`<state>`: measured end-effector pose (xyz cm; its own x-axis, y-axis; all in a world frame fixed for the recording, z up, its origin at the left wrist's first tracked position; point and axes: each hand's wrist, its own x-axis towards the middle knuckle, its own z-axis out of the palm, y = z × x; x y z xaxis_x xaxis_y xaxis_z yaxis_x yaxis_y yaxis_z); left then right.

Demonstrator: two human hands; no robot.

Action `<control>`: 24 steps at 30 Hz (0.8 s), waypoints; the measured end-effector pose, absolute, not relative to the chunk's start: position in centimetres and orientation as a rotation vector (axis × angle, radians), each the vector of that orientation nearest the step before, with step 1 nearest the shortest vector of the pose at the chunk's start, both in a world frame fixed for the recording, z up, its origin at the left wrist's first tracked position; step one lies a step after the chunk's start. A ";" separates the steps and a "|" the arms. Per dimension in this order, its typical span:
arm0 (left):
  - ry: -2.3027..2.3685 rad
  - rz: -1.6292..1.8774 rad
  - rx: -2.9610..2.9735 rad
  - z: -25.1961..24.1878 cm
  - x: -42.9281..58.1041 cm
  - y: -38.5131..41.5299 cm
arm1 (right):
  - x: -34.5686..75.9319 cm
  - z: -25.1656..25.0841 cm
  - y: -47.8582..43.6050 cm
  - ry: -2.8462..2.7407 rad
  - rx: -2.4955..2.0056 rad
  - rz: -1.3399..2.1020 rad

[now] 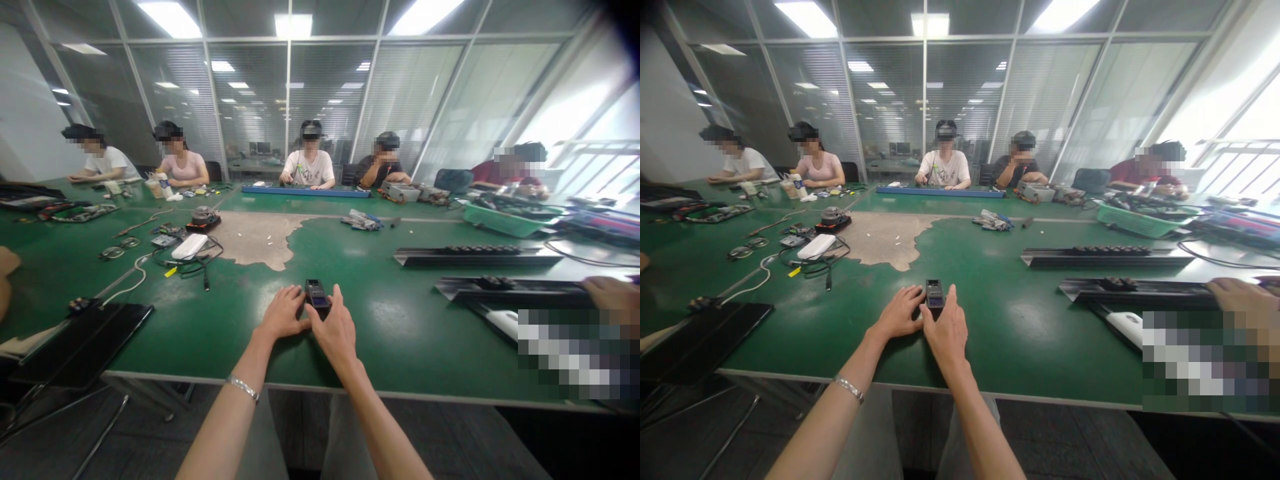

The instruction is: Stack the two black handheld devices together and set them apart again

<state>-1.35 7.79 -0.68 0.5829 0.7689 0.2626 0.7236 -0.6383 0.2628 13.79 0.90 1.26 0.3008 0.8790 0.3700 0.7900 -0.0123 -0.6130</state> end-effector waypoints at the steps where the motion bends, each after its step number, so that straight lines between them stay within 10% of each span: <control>1: 1.268 0.539 2.681 -0.7 -1.3 7.8 | 13.6 1.7 0.9 -1.502 -1.844 0.145; 24: 1.267 0.565 2.645 -0.2 -1.2 7.7 | 19.0 3.6 2.0 -1.261 -1.710 0.002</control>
<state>-1.24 7.69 -0.24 0.5712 0.7759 0.2678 0.7177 -0.6304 0.2958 18.98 1.98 3.58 0.4625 0.7298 0.5036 0.7282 0.0115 -0.6853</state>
